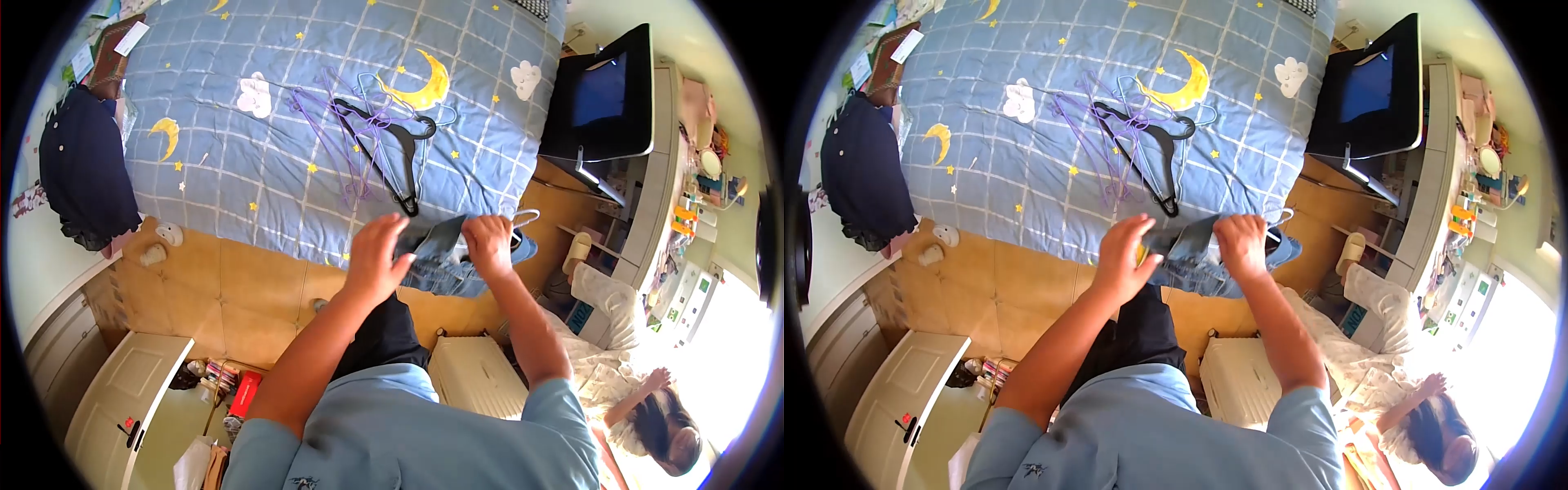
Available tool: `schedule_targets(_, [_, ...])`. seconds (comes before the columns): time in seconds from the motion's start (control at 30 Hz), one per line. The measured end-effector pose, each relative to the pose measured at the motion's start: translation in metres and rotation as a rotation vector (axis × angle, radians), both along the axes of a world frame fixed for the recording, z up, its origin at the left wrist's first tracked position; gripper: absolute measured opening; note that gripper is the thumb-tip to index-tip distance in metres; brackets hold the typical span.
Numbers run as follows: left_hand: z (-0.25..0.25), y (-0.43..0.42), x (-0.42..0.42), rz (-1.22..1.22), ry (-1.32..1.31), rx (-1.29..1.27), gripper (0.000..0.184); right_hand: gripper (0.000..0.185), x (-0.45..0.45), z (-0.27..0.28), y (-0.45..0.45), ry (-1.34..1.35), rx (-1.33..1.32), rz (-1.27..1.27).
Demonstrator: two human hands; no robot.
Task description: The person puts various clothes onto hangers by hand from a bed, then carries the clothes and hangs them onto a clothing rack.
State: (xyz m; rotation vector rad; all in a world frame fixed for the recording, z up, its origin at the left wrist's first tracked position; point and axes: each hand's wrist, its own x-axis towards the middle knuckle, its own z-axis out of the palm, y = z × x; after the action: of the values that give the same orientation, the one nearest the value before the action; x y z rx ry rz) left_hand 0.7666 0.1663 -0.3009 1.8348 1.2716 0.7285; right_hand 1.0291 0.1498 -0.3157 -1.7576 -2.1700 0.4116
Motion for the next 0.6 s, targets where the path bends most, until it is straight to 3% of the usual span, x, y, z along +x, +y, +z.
schedule_targets(0.1, [0.031, -0.012, 0.012, -0.149, 0.116, 0.109, 0.053, 0.012, -0.038, 0.061, -0.029, 0.043, 0.0, 0.071])
schedule_targets(0.13, [0.035, -0.018, 0.009, -0.284, 0.141, -0.149, 0.037, 0.012, -0.05, 0.075, -0.037, 0.062, 0.001, 0.088])
schedule_targets(0.2, [0.042, -0.041, -0.006, -0.199, 0.01, -0.234, 0.023, 0.012, -0.07, 0.097, -0.049, 0.086, -0.001, 0.127])
schedule_targets(0.4, [0.096, -0.083, -0.106, -0.102, -0.151, -0.088, 0.02, 0.011, -0.157, 0.172, -0.062, 0.097, 0.138, 0.289])
schedule_targets(0.53, [0.177, -0.118, -0.188, 0.015, -0.124, -0.048, 0.026, 0.013, -0.243, 0.228, -0.075, 0.101, 0.249, 0.405])
schedule_targets(0.6, [0.194, -0.136, -0.233, 0.09, -0.088, 0.019, 0.026, 0.014, -0.289, 0.25, -0.081, 0.118, 0.304, 0.478])
